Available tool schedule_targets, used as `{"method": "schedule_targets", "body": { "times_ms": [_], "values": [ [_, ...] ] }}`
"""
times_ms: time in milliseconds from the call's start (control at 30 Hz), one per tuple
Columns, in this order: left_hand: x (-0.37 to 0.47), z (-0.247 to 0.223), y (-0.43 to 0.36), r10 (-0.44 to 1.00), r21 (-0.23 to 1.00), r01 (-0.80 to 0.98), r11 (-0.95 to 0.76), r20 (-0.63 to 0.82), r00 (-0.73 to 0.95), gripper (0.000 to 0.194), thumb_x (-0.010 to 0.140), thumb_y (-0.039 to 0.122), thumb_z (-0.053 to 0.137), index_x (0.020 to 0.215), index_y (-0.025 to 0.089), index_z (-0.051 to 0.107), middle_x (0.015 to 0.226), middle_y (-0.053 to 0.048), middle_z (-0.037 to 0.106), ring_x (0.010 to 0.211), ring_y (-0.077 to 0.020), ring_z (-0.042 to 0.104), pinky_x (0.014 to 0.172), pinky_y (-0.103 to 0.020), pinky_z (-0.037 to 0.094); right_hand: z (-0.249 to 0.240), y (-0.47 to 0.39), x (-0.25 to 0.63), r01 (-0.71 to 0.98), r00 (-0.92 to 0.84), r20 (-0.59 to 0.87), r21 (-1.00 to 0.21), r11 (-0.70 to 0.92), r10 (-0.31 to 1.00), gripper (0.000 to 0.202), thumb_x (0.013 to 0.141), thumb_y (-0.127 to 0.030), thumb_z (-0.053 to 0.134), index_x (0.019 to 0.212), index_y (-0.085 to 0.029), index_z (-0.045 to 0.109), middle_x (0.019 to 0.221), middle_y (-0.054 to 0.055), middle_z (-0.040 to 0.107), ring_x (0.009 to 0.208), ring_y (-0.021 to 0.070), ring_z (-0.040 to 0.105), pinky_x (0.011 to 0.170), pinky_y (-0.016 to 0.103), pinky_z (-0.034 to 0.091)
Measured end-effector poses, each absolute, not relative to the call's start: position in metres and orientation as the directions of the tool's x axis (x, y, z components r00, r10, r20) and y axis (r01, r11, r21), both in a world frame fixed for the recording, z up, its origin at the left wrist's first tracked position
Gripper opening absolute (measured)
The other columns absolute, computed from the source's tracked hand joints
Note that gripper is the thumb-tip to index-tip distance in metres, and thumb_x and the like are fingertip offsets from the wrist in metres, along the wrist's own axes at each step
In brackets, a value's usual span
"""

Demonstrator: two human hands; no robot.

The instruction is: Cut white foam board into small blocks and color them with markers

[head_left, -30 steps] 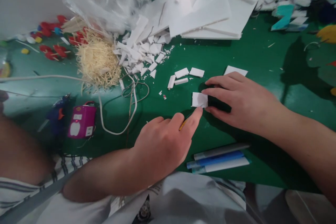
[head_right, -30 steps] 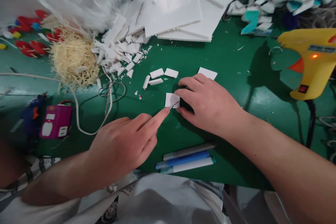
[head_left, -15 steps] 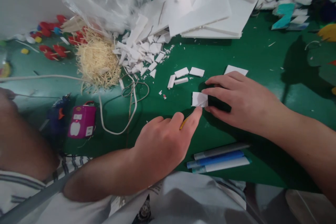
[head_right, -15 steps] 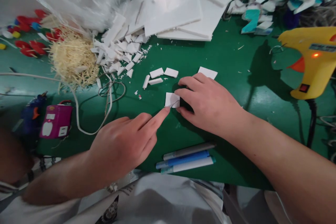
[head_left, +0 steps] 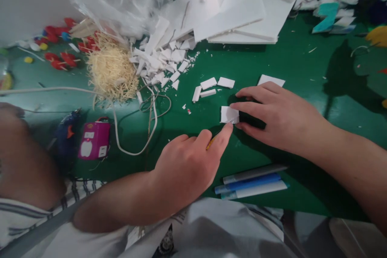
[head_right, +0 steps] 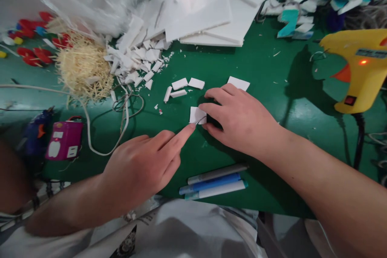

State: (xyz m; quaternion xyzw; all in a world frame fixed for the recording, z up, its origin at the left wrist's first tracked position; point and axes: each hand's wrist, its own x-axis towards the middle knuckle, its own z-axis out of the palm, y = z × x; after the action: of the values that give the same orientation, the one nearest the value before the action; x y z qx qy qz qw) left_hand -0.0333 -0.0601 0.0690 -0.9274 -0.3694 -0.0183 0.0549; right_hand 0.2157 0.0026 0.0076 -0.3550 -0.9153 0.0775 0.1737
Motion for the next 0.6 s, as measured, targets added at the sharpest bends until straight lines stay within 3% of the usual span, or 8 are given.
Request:
{"method": "schedule_targets", "body": {
  "times_ms": [600],
  "values": [
    [-0.0319, 0.0702, -0.0601, 0.668, -0.172, 0.663, -0.729, 0.031, 0.743, 0.055, 0.095, 0.007, 0.058, 0.147, 0.016, 0.07, 0.067, 0.004, 0.059, 0.047, -0.0135, 0.053, 0.047, -0.03, 0.042, 0.0066, 0.0032, 0.215, 0.617, -0.69, 0.285, -0.25, 0.747, 0.665, 0.03, 0.103, -0.032, 0.059, 0.12, -0.02, 0.081, 0.127, 0.017, 0.077, 0.103, 0.0304, 0.071, 0.084, 0.048, 0.06]
  ]
}}
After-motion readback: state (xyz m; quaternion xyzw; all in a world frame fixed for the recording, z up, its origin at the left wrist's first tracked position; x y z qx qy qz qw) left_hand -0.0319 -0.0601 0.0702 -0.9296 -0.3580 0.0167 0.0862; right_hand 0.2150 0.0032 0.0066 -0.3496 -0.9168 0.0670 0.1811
